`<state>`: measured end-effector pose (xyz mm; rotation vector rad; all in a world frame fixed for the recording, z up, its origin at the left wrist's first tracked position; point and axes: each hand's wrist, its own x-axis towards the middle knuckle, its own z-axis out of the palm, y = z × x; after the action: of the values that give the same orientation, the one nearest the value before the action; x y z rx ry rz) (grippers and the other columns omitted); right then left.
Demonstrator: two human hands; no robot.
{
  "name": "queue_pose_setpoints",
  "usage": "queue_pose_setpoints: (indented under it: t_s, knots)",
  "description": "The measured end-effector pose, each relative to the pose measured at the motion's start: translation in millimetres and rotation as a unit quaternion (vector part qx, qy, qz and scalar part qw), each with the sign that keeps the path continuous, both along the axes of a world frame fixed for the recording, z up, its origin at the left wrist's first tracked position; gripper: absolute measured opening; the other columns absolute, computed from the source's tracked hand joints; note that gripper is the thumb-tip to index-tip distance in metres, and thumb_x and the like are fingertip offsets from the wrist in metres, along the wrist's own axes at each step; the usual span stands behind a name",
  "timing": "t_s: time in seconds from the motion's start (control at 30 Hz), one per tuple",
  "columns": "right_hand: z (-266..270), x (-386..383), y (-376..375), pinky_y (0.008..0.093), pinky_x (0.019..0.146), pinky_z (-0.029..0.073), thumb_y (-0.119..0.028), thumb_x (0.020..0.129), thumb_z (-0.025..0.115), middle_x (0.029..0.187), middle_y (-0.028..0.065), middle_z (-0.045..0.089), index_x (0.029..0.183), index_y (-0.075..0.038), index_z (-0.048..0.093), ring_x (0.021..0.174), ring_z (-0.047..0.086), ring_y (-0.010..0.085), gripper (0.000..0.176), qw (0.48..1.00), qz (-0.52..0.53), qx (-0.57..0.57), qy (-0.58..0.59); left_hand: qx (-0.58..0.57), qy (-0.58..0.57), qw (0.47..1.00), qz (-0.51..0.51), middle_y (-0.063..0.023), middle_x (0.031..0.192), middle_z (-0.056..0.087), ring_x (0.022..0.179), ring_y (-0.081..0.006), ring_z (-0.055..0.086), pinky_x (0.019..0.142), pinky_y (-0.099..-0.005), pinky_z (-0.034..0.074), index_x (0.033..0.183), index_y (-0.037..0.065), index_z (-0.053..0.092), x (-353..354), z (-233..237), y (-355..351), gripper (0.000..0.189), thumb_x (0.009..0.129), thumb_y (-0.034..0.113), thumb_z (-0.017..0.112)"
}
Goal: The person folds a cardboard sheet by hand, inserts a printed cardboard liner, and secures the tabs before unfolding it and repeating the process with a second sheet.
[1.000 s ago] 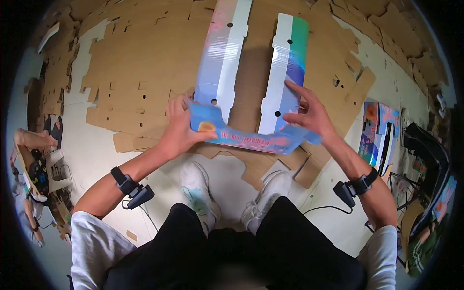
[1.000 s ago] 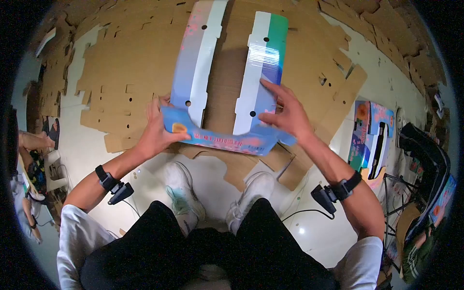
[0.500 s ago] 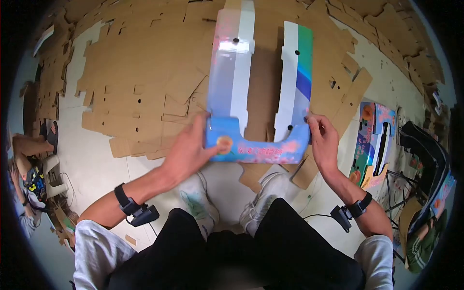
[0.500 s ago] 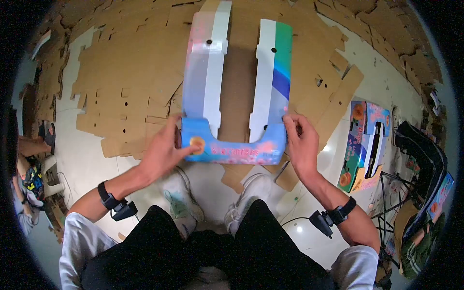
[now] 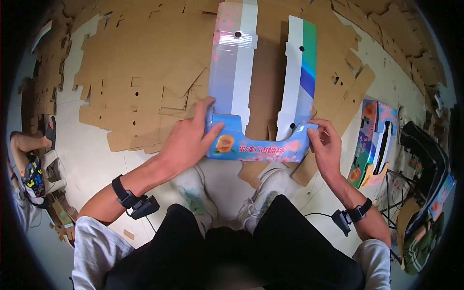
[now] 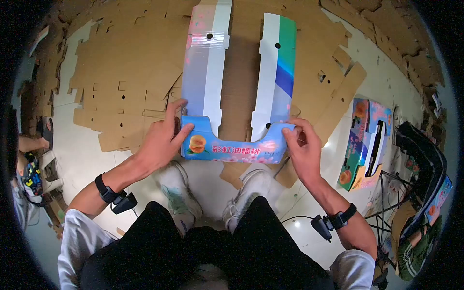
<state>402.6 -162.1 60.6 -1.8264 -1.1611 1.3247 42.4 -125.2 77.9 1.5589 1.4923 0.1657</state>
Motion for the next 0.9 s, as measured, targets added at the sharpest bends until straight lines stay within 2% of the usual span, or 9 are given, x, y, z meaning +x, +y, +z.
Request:
queue_pose_setpoints:
  t_s: [0.13,0.23,0.33,0.43,0.53,0.63,0.73,0.83,0.9]
  knots:
    - [-7,7,-4,0.0249,0.073,0.046,-0.005,0.102,0.071,0.100,0.0013,0.055,0.120,0.001,0.066,0.085,0.053,0.0064,0.019,0.997,0.038,0.037,-0.056,0.037,-0.026,0.998,-0.033,-0.0225,0.079,0.067,0.071,-0.0427,0.068,0.071,-0.0494,0.054,0.146,0.005,0.047,-5,-11,0,0.045,0.109,0.026,0.062]
    - [-17,14,-1,0.0253,0.074,0.046,-0.005,0.104,0.069,0.104,0.0026,0.055,0.122,0.001,0.066,0.086,0.054,0.0071,0.019,0.993,0.065,0.082,-0.045,0.033,-0.031,0.999,-0.027,-0.0223,0.092,0.066,0.082,-0.0408,0.068,0.076,-0.0479,0.056,0.146,0.006,0.050,-6,-12,0,0.044,0.108,0.024,0.063]
    - [-19,10,1,0.0258,0.076,0.046,-0.006,0.105,0.068,0.105,0.0026,0.054,0.122,0.000,0.065,0.087,0.053,0.0076,0.018,0.994,0.069,0.074,-0.032,0.209,0.067,0.969,-0.111,-0.0227,0.112,0.063,0.099,-0.0391,0.066,0.083,-0.0472,0.056,0.152,0.007,0.048,-7,-11,-6,0.049,0.107,0.022,0.062]
    - [-21,11,1,0.0260,0.077,0.046,-0.006,0.105,0.067,0.101,0.0005,0.053,0.121,-0.001,0.065,0.088,0.052,0.0075,0.017,0.997,0.062,0.045,-0.025,0.158,0.132,0.966,-0.159,-0.0215,0.121,0.057,0.109,-0.0391,0.062,0.090,-0.0486,0.055,0.160,0.010,0.043,-7,-5,-1,0.059,0.106,0.021,0.062]
    - [-23,8,5,0.0258,0.077,0.045,-0.006,0.105,0.067,0.097,-0.0018,0.051,0.125,-0.004,0.063,0.087,0.050,0.0072,0.021,0.998,0.061,0.034,-0.008,0.085,0.145,0.971,-0.173,-0.0251,0.128,0.060,0.114,-0.0436,0.062,0.098,-0.0504,0.053,0.167,0.007,0.031,-4,4,6,0.069,0.106,0.019,0.060]
    - [-37,12,8,0.0252,0.077,0.043,-0.007,0.105,0.067,0.094,-0.0029,0.050,0.133,-0.007,0.057,0.087,0.048,0.0070,0.029,0.997,0.064,0.040,0.010,0.121,0.049,0.980,-0.148,-0.0299,0.140,0.058,0.125,-0.0474,0.059,0.109,-0.0506,0.050,0.168,0.001,0.023,-12,-14,5,0.075,0.106,0.019,0.061]
    - [-46,19,14,0.0254,0.078,0.044,-0.010,0.105,0.069,0.093,-0.0017,0.051,0.138,-0.009,0.053,0.087,0.048,0.0075,0.037,0.996,0.081,0.020,-0.014,0.074,0.038,0.992,-0.098,-0.0333,0.148,0.054,0.133,-0.0490,0.056,0.113,-0.0498,0.047,0.167,-0.004,0.019,-9,-22,2,0.080,0.104,0.020,0.062]
    - [-54,21,17,0.0274,0.082,0.047,-0.014,0.106,0.069,0.095,0.0016,0.057,0.142,-0.009,0.052,0.089,0.054,0.0099,0.041,0.997,0.069,0.016,-0.032,0.123,0.055,0.983,-0.128,-0.0335,0.143,0.056,0.127,-0.0489,0.058,0.110,-0.0506,0.049,0.167,-0.006,0.019,-12,-25,3,0.082,0.104,0.021,0.063]
    - [-51,19,13,0.0302,0.087,0.051,-0.021,0.108,0.067,0.100,0.0061,0.064,0.144,-0.008,0.053,0.092,0.060,0.0130,0.041,0.999,0.042,-0.007,-0.016,0.086,0.065,0.981,-0.158,-0.0330,0.138,0.057,0.122,-0.0485,0.060,0.107,-0.0513,0.050,0.167,-0.006,0.019,-12,-14,2,0.081,0.104,0.021,0.063]
